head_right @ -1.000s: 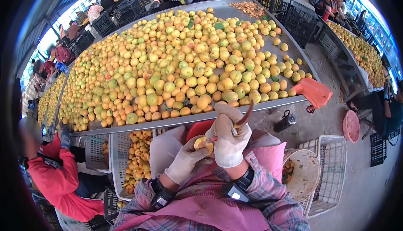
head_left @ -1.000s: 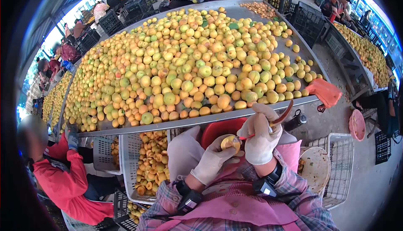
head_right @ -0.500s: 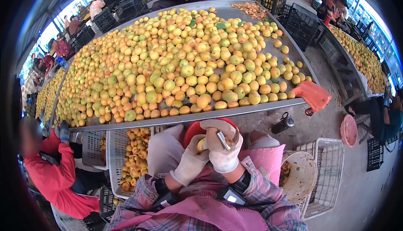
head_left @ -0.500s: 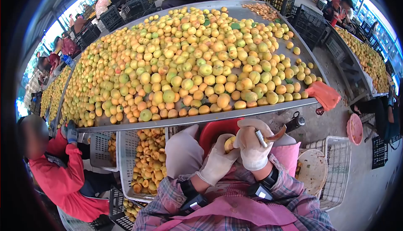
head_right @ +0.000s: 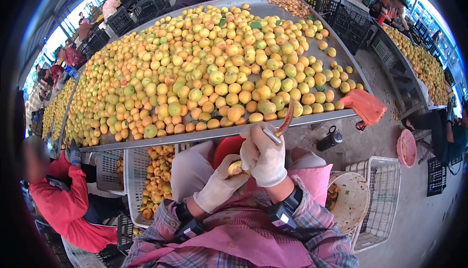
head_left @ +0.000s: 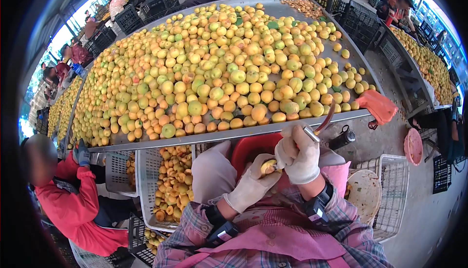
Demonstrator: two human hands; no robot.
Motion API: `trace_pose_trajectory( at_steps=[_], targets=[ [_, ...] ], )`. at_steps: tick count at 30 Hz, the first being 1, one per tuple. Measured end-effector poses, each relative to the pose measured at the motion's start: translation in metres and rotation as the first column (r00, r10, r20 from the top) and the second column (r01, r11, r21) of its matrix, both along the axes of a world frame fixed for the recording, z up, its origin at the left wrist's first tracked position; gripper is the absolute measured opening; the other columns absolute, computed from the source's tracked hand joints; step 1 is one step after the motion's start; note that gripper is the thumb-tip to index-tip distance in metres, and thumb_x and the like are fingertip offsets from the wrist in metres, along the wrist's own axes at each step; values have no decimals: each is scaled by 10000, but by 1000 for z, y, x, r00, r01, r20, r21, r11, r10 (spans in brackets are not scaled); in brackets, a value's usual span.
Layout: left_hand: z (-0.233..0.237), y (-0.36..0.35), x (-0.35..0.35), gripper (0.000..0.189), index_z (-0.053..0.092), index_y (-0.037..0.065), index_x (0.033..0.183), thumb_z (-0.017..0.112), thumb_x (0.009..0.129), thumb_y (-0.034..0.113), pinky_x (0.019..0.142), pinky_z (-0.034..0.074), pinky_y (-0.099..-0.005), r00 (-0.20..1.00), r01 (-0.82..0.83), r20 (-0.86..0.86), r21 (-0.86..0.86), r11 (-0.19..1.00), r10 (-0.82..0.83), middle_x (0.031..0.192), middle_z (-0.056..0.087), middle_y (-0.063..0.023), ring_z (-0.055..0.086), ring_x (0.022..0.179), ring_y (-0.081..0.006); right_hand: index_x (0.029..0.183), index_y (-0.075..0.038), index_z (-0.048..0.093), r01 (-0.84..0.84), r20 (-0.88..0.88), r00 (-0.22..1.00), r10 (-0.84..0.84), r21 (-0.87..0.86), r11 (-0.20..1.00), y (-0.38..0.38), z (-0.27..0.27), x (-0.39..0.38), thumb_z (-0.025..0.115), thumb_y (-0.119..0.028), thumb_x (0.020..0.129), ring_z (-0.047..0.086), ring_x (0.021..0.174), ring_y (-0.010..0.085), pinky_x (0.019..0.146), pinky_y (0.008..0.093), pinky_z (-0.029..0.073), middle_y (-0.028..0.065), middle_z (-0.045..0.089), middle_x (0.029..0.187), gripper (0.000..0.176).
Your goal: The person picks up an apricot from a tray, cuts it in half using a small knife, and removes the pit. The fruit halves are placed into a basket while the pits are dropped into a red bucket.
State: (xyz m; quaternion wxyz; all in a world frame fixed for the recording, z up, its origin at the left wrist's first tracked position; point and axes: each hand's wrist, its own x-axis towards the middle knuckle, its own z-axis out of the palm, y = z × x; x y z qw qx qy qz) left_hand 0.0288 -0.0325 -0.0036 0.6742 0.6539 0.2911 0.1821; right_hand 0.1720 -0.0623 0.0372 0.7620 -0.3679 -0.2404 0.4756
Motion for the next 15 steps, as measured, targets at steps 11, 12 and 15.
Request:
trace_pose_trajectory(
  at_steps=[11, 12, 15],
  targets=[
    [-2, -5, 0, 419, 546, 2, 1114, 365, 1036, 372, 627, 477, -285, 977, -162, 91, -272, 948, 193, 841, 582, -77, 547, 670, -160, 817, -7, 533, 64, 261, 964, -56, -21, 998, -3, 0, -7, 427, -120, 975, 341, 394, 76, 394, 242, 304, -37, 349, 525, 221],
    [-1, -5, 1, 435, 564, 2, 1073, 344, 1038, 376, 644, 472, -301, 974, -191, 69, -263, 946, 216, 841, 580, -95, 544, 679, -180, 784, -40, 516, 11, 278, 961, 6, -60, 998, -4, 3, -6, 436, -111, 964, 339, 401, 83, 399, 252, 320, -35, 353, 540, 209],
    [-25, 0, 2, 395, 565, -2, 1013, 360, 1032, 334, 682, 461, -343, 971, -200, 174, 211, 957, 165, 847, 572, -131, 546, 707, -226, 728, -31, 503, -19, 439, 895, 87, -157, 987, -2, 10, -9, 497, -23, 868, 420, 445, 97, 418, 255, 328, -10, 442, 586, 141]
  ],
)
